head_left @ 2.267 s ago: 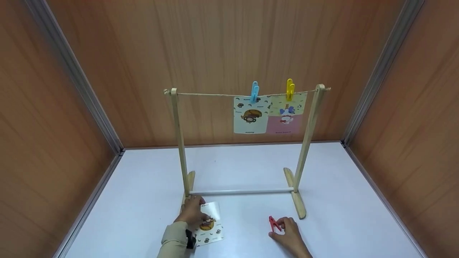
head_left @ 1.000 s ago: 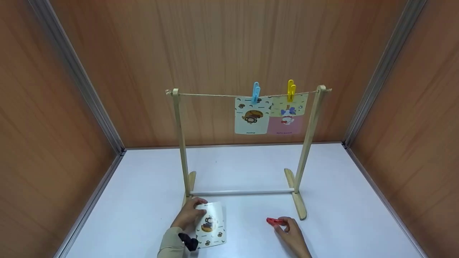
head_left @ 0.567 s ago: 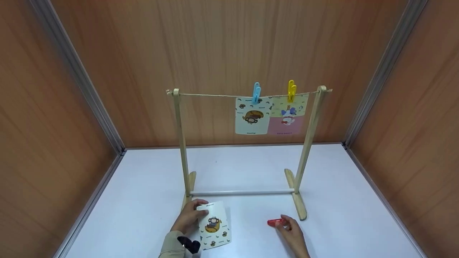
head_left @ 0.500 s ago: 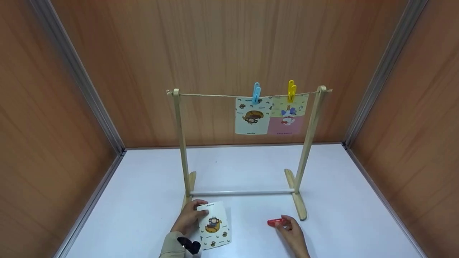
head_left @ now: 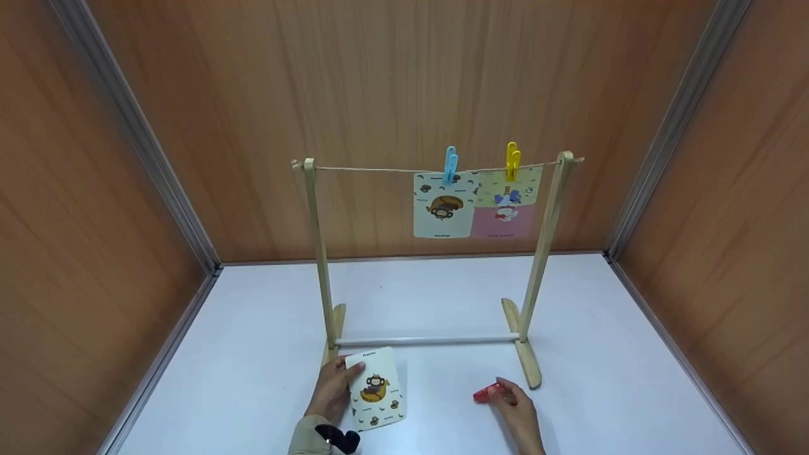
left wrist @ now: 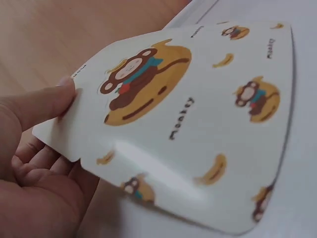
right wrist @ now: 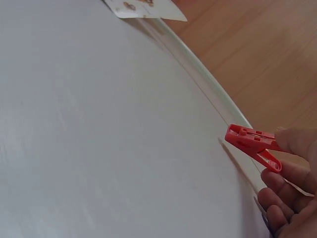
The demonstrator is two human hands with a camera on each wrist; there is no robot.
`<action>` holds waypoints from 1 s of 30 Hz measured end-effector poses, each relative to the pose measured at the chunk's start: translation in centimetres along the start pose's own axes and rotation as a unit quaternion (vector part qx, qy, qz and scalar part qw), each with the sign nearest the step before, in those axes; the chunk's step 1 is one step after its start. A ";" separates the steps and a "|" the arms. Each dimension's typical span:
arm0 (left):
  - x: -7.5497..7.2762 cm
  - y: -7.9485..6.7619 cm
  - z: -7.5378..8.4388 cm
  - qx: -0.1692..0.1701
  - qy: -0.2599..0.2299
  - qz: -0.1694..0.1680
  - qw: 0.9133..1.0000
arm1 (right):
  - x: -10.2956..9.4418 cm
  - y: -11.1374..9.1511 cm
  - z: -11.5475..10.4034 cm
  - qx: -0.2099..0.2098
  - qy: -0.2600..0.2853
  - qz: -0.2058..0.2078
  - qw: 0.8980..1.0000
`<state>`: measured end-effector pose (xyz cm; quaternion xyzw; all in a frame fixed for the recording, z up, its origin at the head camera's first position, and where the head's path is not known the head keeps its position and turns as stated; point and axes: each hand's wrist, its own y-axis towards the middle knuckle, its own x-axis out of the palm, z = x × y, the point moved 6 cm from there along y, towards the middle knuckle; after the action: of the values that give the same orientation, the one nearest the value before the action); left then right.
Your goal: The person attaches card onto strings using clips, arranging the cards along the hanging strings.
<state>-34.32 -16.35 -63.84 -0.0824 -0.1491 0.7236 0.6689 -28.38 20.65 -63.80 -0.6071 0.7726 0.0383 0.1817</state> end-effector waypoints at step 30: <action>1.1 -1.6 1.9 0.005 -0.014 -0.008 1.000 | -0.7 -0.7 -1.0 -0.010 0.069 -0.018 0.997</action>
<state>-33.56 -15.37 -61.47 -0.0676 -0.1554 0.7198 0.6731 -27.85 20.84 -62.50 -0.6236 0.7721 0.0003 0.1224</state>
